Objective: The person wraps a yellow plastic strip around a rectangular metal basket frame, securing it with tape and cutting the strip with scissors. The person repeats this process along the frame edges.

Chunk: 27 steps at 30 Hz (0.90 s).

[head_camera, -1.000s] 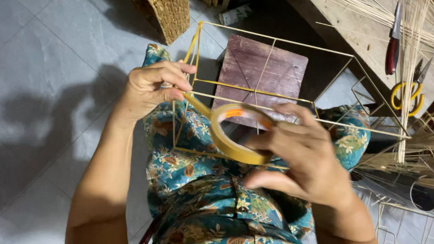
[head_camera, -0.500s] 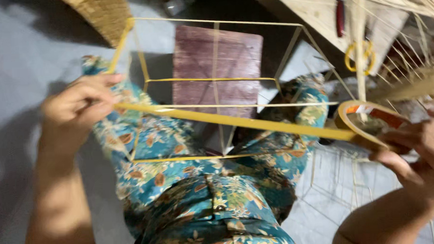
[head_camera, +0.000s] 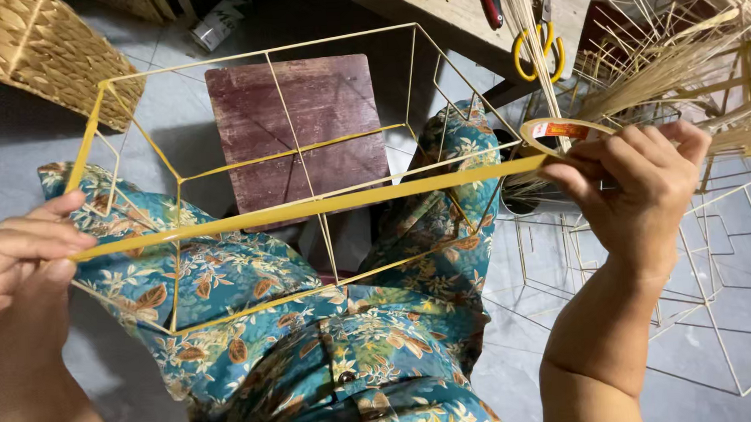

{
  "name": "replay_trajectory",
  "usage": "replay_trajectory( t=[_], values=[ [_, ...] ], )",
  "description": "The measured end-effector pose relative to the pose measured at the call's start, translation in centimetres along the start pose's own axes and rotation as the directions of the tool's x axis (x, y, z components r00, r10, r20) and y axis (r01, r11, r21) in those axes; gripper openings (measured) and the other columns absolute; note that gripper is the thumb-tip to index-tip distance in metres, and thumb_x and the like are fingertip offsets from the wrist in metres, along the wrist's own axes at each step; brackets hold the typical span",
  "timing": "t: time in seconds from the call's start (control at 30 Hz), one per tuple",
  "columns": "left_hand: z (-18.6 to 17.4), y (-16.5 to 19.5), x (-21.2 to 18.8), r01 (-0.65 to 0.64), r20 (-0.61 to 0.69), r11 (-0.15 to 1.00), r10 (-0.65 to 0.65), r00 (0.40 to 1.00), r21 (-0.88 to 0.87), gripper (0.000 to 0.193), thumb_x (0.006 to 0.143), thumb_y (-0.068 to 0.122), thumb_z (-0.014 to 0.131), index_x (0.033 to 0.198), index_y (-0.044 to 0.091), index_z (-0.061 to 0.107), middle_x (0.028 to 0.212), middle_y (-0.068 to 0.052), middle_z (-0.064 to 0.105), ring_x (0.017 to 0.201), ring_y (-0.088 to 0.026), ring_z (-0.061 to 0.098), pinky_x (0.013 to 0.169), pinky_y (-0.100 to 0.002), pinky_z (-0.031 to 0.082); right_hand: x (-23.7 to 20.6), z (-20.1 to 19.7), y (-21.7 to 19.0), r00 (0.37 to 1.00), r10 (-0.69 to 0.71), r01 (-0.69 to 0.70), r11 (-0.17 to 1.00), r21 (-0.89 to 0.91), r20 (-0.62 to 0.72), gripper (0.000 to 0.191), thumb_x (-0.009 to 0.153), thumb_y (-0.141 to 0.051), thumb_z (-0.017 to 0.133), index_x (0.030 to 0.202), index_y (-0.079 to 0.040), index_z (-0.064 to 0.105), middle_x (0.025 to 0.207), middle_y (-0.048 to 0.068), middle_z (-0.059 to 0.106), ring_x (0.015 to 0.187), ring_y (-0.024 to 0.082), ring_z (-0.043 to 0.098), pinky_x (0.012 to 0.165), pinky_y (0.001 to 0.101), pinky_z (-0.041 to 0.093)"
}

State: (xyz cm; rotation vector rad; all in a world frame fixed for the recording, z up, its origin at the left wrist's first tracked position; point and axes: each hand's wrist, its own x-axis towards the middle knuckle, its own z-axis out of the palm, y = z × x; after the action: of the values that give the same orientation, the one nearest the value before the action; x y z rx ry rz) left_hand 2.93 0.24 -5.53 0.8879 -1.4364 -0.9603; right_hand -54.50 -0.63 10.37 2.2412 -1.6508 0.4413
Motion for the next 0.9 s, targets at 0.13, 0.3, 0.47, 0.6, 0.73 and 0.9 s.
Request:
replay_trajectory(
  t=[0.13,0.3,0.47,0.6,0.73,0.9],
  values=[
    [0.0,-0.1,-0.4,0.005,-0.021,0.996,-0.007,1.000,-0.085,0.014,0.112,0.008,0.060,0.100,0.003,0.059,0.106,-0.012,0.068,0.101,-0.015,0.061,0.129,-0.045,0.037,1.1,0.5,-0.5,1.000,-0.012,0.012,1.000,-0.014,-0.002,0.040,0.094,-0.048,0.085,0.101,-0.010,0.075,0.084,0.001,0.063,0.082,0.020,0.057,0.094,0.0361,0.034],
    [-0.1,-0.7,-0.7,0.007,-0.051,0.996,-0.012,0.999,-0.084,0.017,0.116,0.007,0.059,0.099,0.003,0.059,0.103,-0.011,0.066,0.097,-0.015,0.062,0.129,-0.045,0.039,1.4,1.4,-0.5,1.000,0.016,-0.016,1.000,-0.009,0.017,0.037,0.093,-0.047,0.085,0.101,-0.011,0.076,0.081,0.002,0.060,0.081,0.021,0.056,0.093,0.0358,0.036],
    [0.3,0.0,0.1,0.003,-0.050,0.998,-0.006,0.999,-0.060,0.017,0.115,0.008,0.061,0.098,0.003,0.059,0.101,-0.012,0.066,0.096,-0.015,0.062,0.126,-0.046,0.041,1.0,2.5,0.0,0.998,0.054,-0.056,0.997,0.055,0.042,0.032,0.096,-0.044,0.082,0.099,-0.013,0.074,0.084,-0.001,0.061,0.085,0.019,0.058,0.098,0.0354,0.036],
    [1.9,2.2,1.1,0.025,-0.081,0.999,-0.028,0.996,-0.030,0.011,0.111,0.009,0.061,0.103,0.001,0.060,0.101,-0.011,0.067,0.098,-0.016,0.063,0.124,-0.047,0.041,1.0,3.0,0.2,0.999,0.037,-0.038,0.999,0.037,0.036,0.031,0.096,-0.040,0.086,0.099,-0.012,0.073,0.085,-0.001,0.062,0.087,0.020,0.058,0.098,0.0352,0.037],
    [3.6,4.0,2.3,0.072,-0.150,0.996,-0.079,0.986,-0.052,0.014,0.100,0.010,0.061,0.109,0.000,0.059,0.099,-0.008,0.067,0.100,-0.017,0.066,0.122,-0.049,0.041,1.6,2.8,-0.6,0.995,0.056,-0.060,0.997,0.056,0.080,0.024,0.097,-0.032,0.089,0.102,-0.011,0.077,0.083,0.001,0.061,0.087,0.022,0.060,0.097,0.0379,0.038],
    [3.9,5.6,3.0,0.066,-0.080,0.994,-0.059,0.995,0.086,0.013,0.104,0.009,0.057,0.103,-0.001,0.066,0.102,-0.009,0.070,0.109,-0.020,0.066,0.125,-0.048,0.042,3.2,2.8,-3.4,0.980,-0.197,0.192,0.969,0.155,0.020,0.012,0.108,-0.010,0.076,0.120,-0.012,0.076,0.115,0.004,0.076,0.114,0.018,0.068,0.115,0.0342,0.037]
  ],
)
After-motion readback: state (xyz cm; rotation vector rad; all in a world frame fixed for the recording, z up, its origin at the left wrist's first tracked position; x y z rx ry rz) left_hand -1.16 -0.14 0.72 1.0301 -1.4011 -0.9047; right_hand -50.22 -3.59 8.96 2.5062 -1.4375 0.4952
